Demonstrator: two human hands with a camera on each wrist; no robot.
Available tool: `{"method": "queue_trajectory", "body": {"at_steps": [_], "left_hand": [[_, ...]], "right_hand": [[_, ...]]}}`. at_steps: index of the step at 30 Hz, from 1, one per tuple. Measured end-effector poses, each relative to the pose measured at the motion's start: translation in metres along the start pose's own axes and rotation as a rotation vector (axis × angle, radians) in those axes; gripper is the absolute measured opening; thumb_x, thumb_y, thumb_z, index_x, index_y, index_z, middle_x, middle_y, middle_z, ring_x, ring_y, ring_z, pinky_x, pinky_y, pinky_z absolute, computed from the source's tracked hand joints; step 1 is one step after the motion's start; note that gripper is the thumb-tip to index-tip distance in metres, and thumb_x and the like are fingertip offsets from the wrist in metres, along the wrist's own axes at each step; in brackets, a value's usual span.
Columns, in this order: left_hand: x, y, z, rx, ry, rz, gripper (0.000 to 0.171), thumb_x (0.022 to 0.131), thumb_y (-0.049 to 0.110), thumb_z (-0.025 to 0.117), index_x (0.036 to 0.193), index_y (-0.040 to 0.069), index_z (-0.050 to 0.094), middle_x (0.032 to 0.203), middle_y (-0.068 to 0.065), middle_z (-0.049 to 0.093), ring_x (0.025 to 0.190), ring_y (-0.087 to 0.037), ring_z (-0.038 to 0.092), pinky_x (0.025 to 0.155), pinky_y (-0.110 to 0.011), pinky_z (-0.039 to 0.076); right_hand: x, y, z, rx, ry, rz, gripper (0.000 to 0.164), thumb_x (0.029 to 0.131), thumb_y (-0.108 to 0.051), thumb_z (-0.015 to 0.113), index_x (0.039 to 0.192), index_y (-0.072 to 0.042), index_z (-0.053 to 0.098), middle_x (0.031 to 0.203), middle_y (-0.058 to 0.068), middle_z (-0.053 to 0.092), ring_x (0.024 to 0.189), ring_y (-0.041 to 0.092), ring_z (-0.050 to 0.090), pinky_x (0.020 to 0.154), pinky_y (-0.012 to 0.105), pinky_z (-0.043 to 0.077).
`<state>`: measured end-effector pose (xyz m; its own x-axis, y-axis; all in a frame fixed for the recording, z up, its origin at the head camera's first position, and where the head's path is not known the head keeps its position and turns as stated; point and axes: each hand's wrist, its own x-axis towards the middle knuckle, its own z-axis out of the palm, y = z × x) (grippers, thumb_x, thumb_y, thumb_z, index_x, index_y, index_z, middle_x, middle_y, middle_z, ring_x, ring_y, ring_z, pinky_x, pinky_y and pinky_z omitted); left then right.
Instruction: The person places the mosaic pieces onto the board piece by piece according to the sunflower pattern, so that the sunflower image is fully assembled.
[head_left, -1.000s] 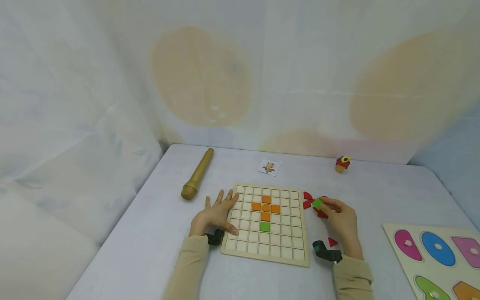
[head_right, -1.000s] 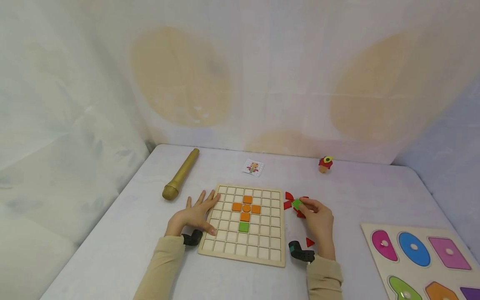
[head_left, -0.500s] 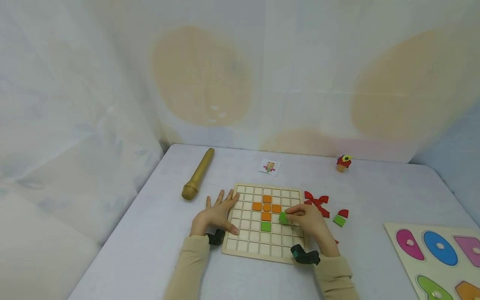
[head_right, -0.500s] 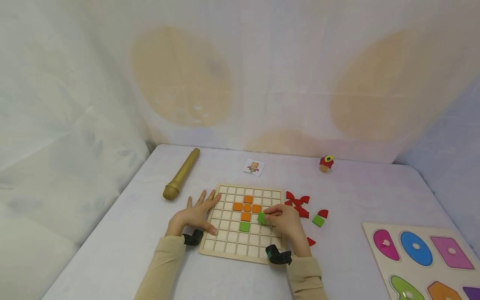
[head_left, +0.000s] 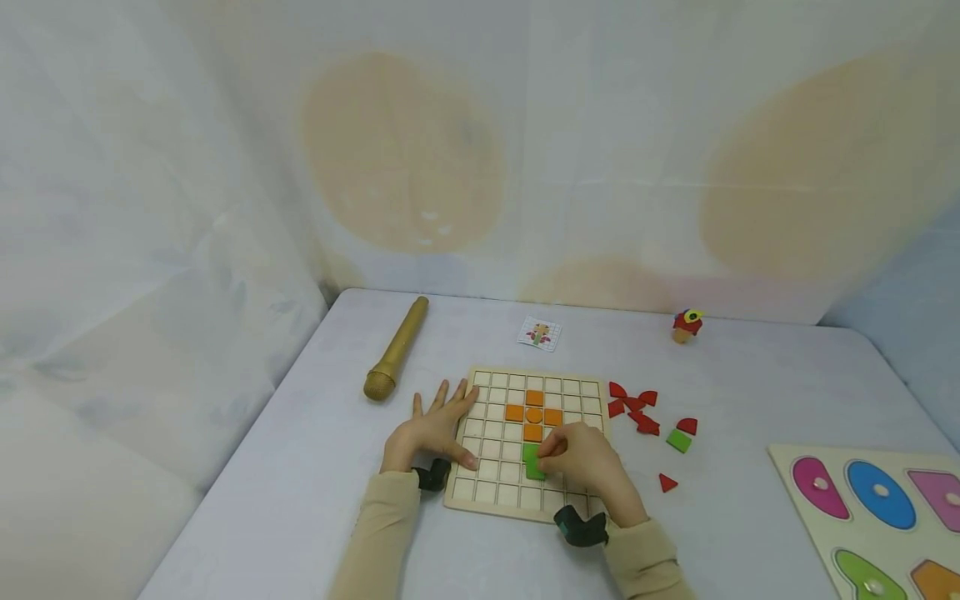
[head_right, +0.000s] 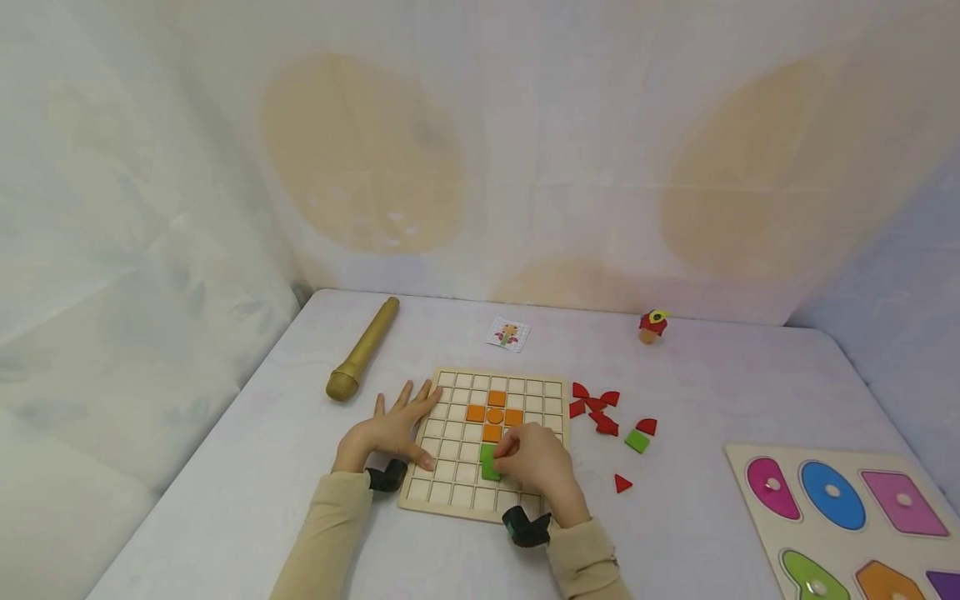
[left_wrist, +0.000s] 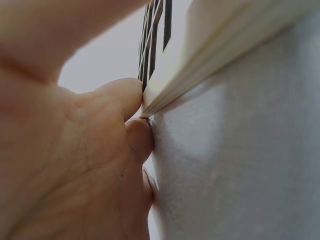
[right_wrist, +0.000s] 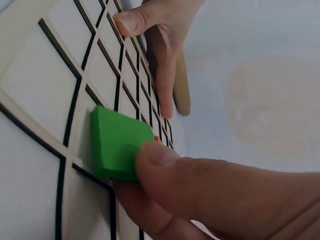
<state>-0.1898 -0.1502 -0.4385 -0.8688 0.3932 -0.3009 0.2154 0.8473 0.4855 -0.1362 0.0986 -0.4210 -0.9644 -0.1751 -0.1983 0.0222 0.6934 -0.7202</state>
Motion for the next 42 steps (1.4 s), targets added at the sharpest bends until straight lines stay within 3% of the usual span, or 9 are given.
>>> {"method": "queue_trajectory", "body": {"at_steps": [7, 11, 16, 19, 24, 30, 34, 39, 42], "left_hand": [[0.000, 0.001, -0.001, 0.002, -0.008, 0.002, 0.124, 0.063, 0.041, 0.088, 0.157, 0.013, 0.012, 0.164, -0.013, -0.003, 0.150, -0.040, -0.012, 0.109, -0.073, -0.015], [0.000, 0.000, 0.000, 0.008, -0.025, -0.005, 0.124, 0.065, 0.041, 0.087, 0.157, 0.014, 0.009, 0.164, -0.012, -0.005, 0.150, -0.038, -0.014, 0.109, -0.071, -0.017], [0.000, 0.001, 0.000, 0.003, -0.018, -0.006, 0.124, 0.064, 0.041, 0.088, 0.157, 0.014, 0.010, 0.164, -0.012, -0.004, 0.150, -0.039, -0.013, 0.109, -0.072, -0.016], [-0.001, 0.002, 0.000, 0.000, -0.006, -0.007, 0.124, 0.063, 0.041, 0.088, 0.157, 0.014, 0.012, 0.164, -0.012, -0.002, 0.150, -0.039, -0.011, 0.109, -0.073, -0.014], [-0.002, 0.003, 0.000, -0.004, 0.007, -0.008, 0.123, 0.062, 0.041, 0.089, 0.157, 0.015, 0.015, 0.164, -0.012, -0.001, 0.150, -0.039, -0.009, 0.110, -0.073, -0.013], [-0.003, 0.003, 0.001, -0.034, 0.034, -0.023, 0.117, 0.060, 0.037, 0.091, 0.154, 0.015, 0.025, 0.165, -0.012, 0.003, 0.151, -0.038, -0.005, 0.111, -0.072, -0.012], [-0.002, 0.003, 0.002, -0.031, 0.046, -0.022, 0.115, 0.059, 0.037, 0.091, 0.152, 0.015, 0.028, 0.164, -0.014, 0.004, 0.151, -0.038, -0.004, 0.111, -0.072, -0.011], [-0.002, 0.003, 0.003, -0.038, 0.047, -0.010, 0.114, 0.060, 0.040, 0.090, 0.152, 0.015, 0.028, 0.164, -0.015, 0.004, 0.151, -0.040, -0.005, 0.110, -0.073, -0.012], [-0.002, 0.002, 0.004, -0.040, 0.046, -0.014, 0.114, 0.060, 0.040, 0.090, 0.152, 0.016, 0.028, 0.164, -0.014, 0.003, 0.151, -0.038, -0.006, 0.110, -0.072, -0.013]], "right_hand": [[-0.002, -0.002, 0.009, -0.067, 0.009, -0.048, 0.015, 0.073, -0.009, 0.081, 0.069, -0.013, 0.067, 0.063, -0.001, 0.057, 0.061, 0.015, 0.050, 0.054, 0.026, 0.038], [-0.001, 0.000, 0.009, -0.034, -0.004, -0.055, 0.015, 0.074, -0.008, 0.080, 0.069, -0.012, 0.066, 0.063, -0.001, 0.058, 0.061, 0.015, 0.050, 0.055, 0.026, 0.038], [0.003, 0.011, -0.004, 0.054, -0.021, -0.013, 0.008, 0.078, -0.012, 0.078, 0.080, -0.011, 0.070, 0.074, 0.000, 0.063, 0.073, 0.017, 0.053, 0.062, 0.027, 0.042], [0.005, 0.021, -0.018, 0.084, -0.006, 0.012, 0.014, 0.081, -0.014, 0.075, 0.093, -0.008, 0.072, 0.084, 0.002, 0.067, 0.080, 0.017, 0.056, 0.065, 0.028, 0.045], [0.006, 0.044, -0.044, 0.117, 0.019, 0.050, 0.033, 0.086, -0.019, 0.071, 0.116, -0.004, 0.067, 0.100, 0.011, 0.071, 0.089, 0.019, 0.061, 0.067, 0.027, 0.049], [0.001, 0.078, -0.074, 0.196, 0.057, 0.144, 0.047, 0.092, -0.027, 0.065, 0.129, 0.000, 0.058, 0.110, 0.019, 0.068, 0.085, 0.018, 0.059, 0.065, 0.026, 0.046], [-0.007, 0.109, -0.094, 0.203, 0.084, 0.224, 0.060, 0.092, -0.039, 0.062, 0.138, -0.002, 0.050, 0.124, 0.022, 0.064, 0.099, 0.023, 0.059, 0.073, 0.027, 0.047], [-0.015, 0.140, -0.108, 0.237, 0.140, 0.313, 0.068, 0.092, -0.040, 0.064, 0.142, 0.001, 0.043, 0.138, 0.029, 0.051, 0.120, 0.040, 0.049, 0.091, 0.041, 0.047], [-0.016, 0.147, -0.107, 0.203, 0.173, 0.335, 0.063, 0.091, -0.033, 0.066, 0.139, 0.001, 0.046, 0.131, 0.030, 0.054, 0.115, 0.041, 0.047, 0.085, 0.038, 0.048]]}}
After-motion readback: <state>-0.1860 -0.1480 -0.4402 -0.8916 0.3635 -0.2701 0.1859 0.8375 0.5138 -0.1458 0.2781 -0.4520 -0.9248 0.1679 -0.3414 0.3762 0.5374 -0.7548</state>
